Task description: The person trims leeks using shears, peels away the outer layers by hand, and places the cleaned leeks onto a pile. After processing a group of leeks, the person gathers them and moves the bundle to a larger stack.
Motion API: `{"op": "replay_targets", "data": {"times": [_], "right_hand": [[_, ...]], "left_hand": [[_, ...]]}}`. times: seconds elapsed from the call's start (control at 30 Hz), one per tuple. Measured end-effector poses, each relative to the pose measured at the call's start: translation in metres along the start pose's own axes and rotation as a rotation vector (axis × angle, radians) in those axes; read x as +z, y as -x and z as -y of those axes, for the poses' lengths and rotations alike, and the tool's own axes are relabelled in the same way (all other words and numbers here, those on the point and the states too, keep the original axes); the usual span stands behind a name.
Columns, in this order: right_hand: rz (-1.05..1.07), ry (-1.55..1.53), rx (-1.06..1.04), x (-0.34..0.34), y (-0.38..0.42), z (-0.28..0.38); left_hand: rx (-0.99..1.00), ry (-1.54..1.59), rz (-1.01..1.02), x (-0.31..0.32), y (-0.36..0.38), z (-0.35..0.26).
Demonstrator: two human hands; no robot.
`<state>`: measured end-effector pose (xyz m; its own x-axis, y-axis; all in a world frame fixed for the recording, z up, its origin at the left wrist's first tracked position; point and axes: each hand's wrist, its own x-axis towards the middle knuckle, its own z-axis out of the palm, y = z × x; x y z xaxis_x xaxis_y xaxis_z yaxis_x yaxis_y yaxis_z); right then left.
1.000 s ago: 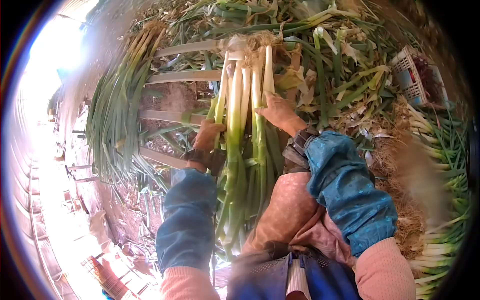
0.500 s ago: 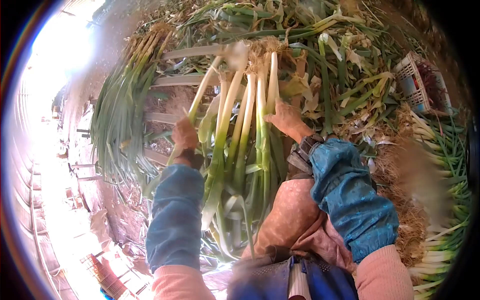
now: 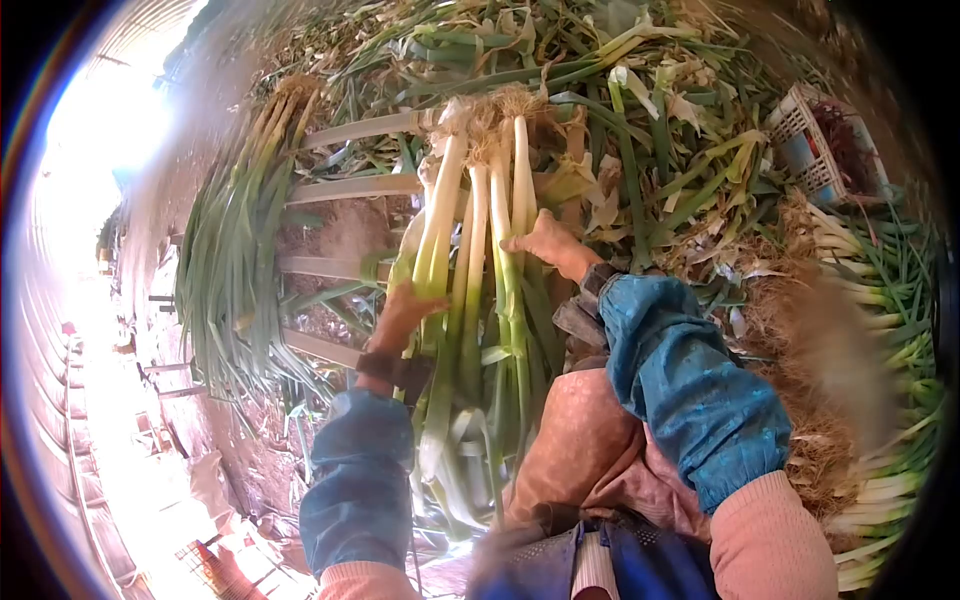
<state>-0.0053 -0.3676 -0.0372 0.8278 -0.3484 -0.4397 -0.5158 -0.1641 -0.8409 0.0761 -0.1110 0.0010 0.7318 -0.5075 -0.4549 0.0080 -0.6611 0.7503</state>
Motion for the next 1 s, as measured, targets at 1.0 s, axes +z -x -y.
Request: {"op": "replay_targets", "data": {"times": [1.0], "right_hand": [[0.323, -0.718, -0.087, 0.015, 0.017, 0.0]], "left_hand": [[-0.183, 0.744, 0.212, 0.024, -0.011, -0.043]]}}
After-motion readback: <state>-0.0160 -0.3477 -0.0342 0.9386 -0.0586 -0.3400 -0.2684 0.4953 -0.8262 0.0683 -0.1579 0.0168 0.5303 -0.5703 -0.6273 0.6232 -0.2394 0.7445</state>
